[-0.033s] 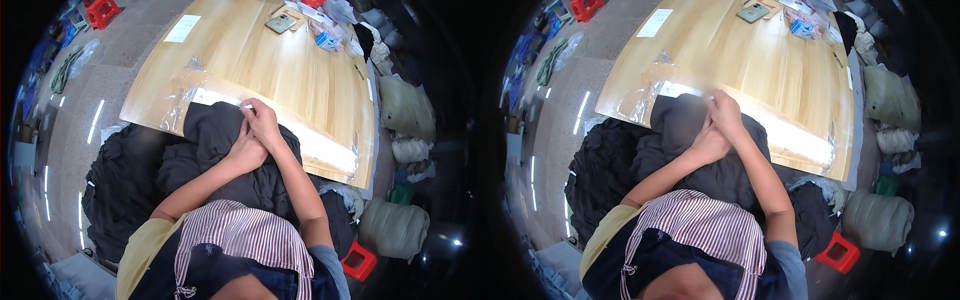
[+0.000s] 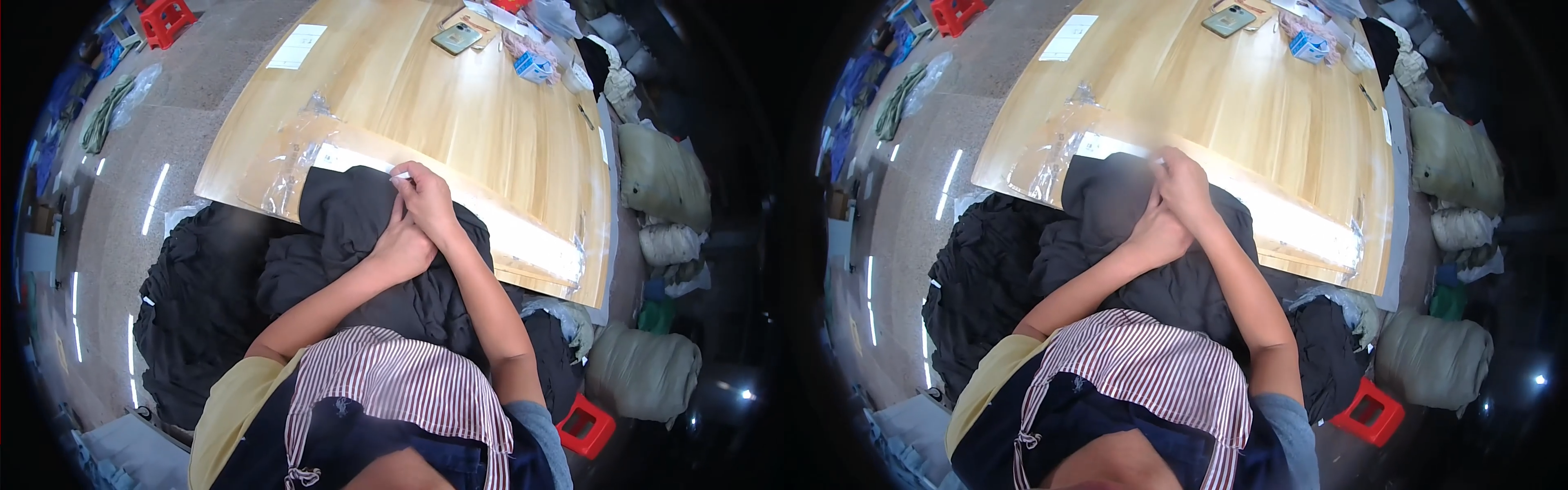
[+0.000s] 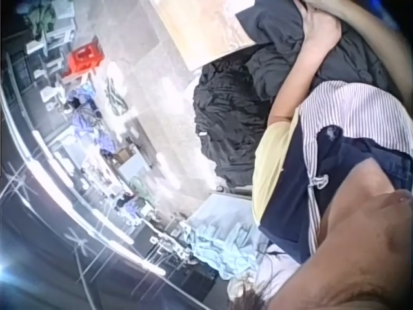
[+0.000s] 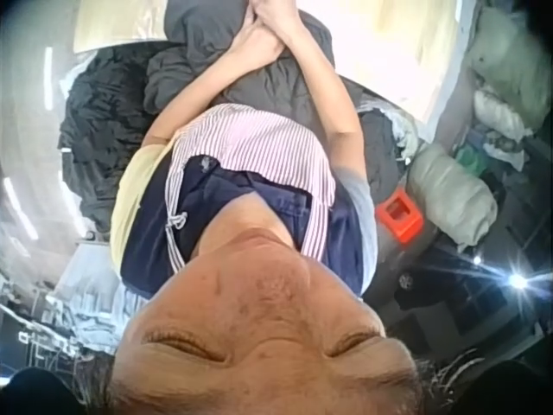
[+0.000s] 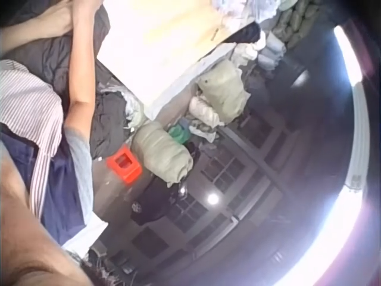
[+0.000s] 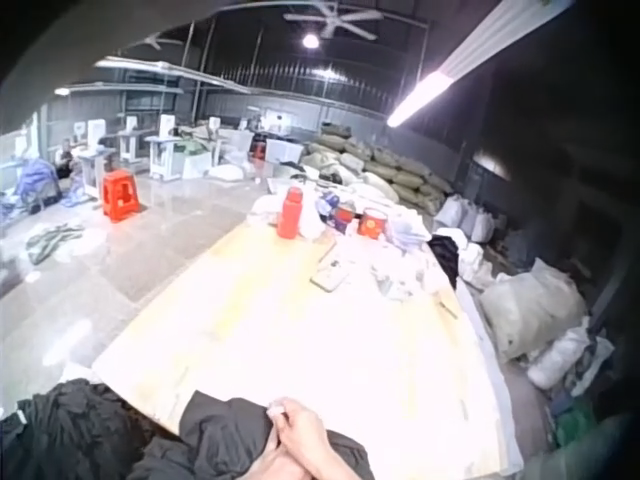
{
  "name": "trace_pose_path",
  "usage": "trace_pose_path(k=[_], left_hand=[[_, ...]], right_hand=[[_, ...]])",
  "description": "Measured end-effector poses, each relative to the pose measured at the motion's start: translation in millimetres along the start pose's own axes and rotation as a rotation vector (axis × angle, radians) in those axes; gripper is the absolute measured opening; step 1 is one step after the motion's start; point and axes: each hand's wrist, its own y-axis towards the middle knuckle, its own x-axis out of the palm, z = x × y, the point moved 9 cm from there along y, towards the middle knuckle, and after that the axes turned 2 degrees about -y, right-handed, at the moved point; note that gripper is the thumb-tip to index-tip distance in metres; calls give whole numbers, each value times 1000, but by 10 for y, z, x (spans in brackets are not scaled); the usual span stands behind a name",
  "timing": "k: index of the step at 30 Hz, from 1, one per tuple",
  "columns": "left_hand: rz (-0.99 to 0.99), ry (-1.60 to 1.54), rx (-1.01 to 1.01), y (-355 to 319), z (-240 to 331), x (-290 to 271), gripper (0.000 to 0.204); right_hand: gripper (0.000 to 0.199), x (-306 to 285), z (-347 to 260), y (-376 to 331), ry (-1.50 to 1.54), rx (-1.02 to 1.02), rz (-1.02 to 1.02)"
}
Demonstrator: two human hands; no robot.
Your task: Marking specific points on dark fabric garments using a marking tool and a table guide.
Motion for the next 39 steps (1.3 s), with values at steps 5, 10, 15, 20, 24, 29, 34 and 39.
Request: trace_pose_path(k=[5,10,15,20,24,29,34,39], left_hand=[[-45,-91,-36,21,-112,-47,37],[-97,17,-36,235,28,24,40],[-21,69,2,152,-300,27,27],[-71,228,104,349,-273,270,20],[-99,158,238,648,-712,225,15],[-420,-131,-211,204,657,-229,27],[-644,-592,-601,-403,577,6,35],[-387,-664,-69,79,765,-286,36]], right_hand=[[16,9,-119,74,-68,-2,40],[19,-79,37,231,-201,-4,88],[26,-290,483,72,576,148,415],[16,-366,526,-1076,1365,67,209],[28,-277,601,-1566,1144,270,325],[30,-499,471,-1901,1071,278,368],[39,-483,469,-1995,911,266,351],[37,-544,-119,-2120,1152,171,70]])
